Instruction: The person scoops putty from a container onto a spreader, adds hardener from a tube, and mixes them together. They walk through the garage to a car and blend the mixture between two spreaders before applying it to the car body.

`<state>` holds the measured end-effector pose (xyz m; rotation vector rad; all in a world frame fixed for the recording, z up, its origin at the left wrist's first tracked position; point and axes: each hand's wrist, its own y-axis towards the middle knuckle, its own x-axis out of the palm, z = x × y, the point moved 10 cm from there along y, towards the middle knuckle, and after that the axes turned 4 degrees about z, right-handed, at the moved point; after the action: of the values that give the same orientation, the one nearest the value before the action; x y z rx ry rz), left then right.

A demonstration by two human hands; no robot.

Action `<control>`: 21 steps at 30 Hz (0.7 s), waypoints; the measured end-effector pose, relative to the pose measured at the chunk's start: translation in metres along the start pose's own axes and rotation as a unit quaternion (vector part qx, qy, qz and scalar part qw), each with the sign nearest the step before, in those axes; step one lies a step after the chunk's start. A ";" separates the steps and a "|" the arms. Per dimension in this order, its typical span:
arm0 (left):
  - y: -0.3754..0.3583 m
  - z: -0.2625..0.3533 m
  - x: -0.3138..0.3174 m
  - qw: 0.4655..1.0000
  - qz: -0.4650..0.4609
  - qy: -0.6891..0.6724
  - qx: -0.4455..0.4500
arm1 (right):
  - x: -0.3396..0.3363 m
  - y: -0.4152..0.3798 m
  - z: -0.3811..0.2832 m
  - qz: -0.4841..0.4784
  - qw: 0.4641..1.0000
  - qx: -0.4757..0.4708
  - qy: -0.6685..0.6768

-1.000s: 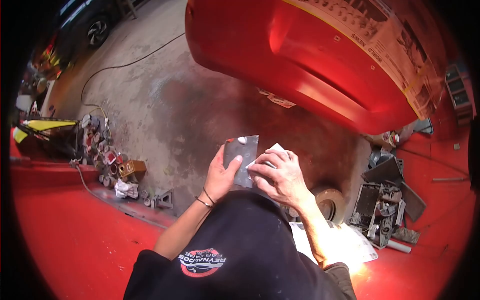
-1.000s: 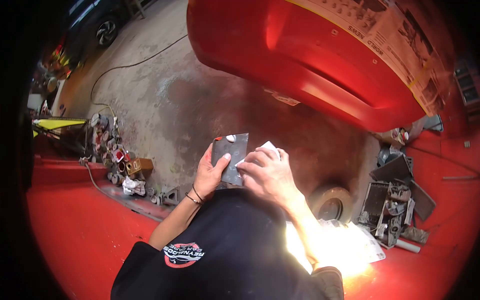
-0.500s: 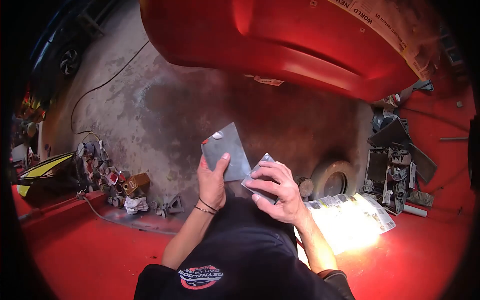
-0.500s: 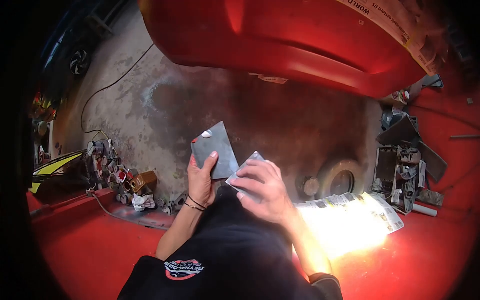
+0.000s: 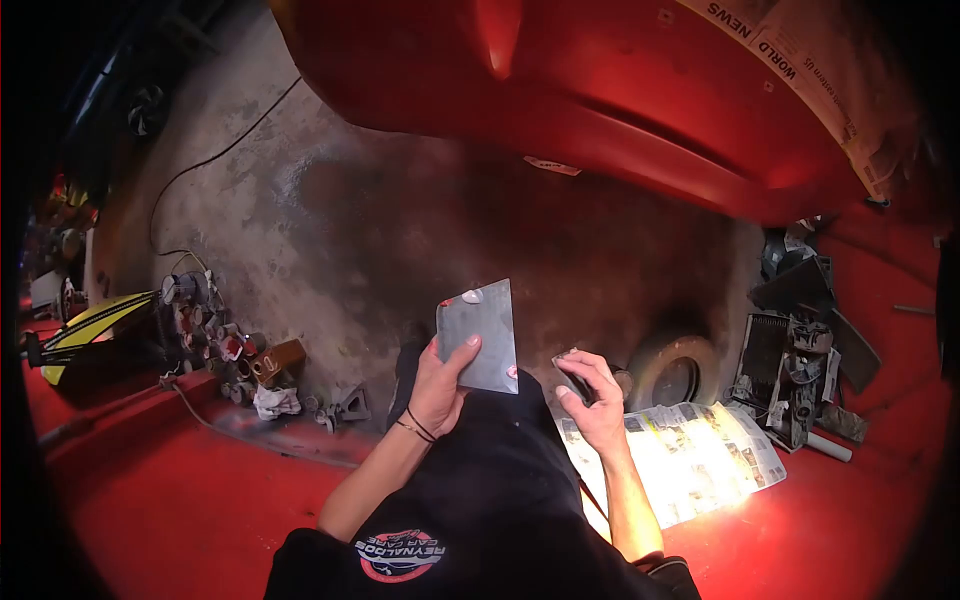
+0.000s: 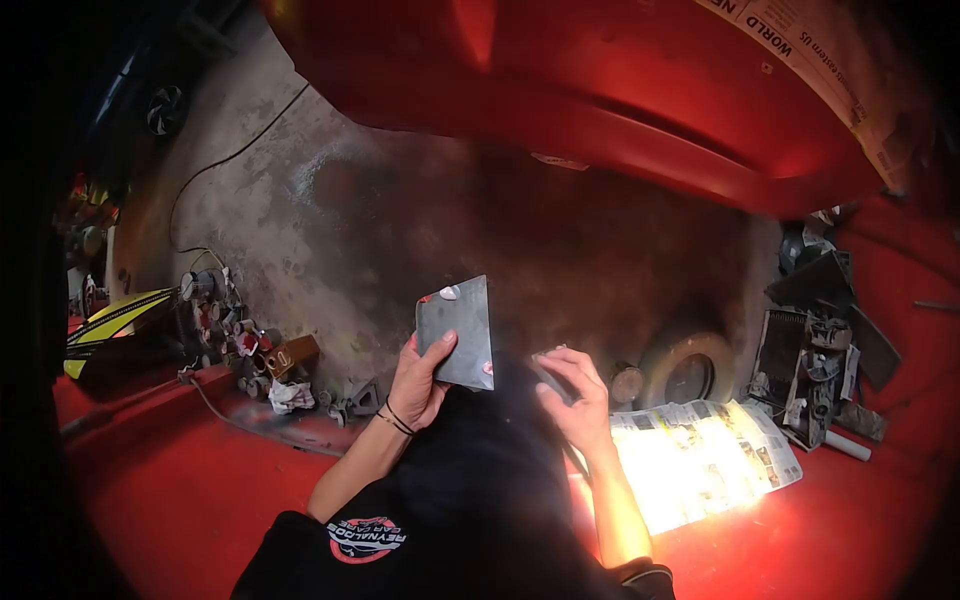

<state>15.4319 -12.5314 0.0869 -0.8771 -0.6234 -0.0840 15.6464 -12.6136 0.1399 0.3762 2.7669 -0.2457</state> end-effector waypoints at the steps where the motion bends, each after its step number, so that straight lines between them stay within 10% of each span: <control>1: 0.003 0.009 0.000 1.000 -0.008 0.003 0.004 | -0.002 -0.001 0.005 0.054 0.994 0.034 0.087; 7: 0.023 0.068 0.011 0.968 -0.072 0.202 0.131 | 0.025 0.008 -0.108 0.108 0.944 -0.137 -0.279; 21: 0.011 -0.014 0.116 0.849 -0.342 0.394 0.077 | 0.012 -0.077 -0.098 0.266 0.930 0.022 -0.253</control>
<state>15.5367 -12.5137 0.1356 -0.3587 -0.1256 -0.9836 15.5835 -12.6630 0.2357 0.9106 2.0652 -0.2273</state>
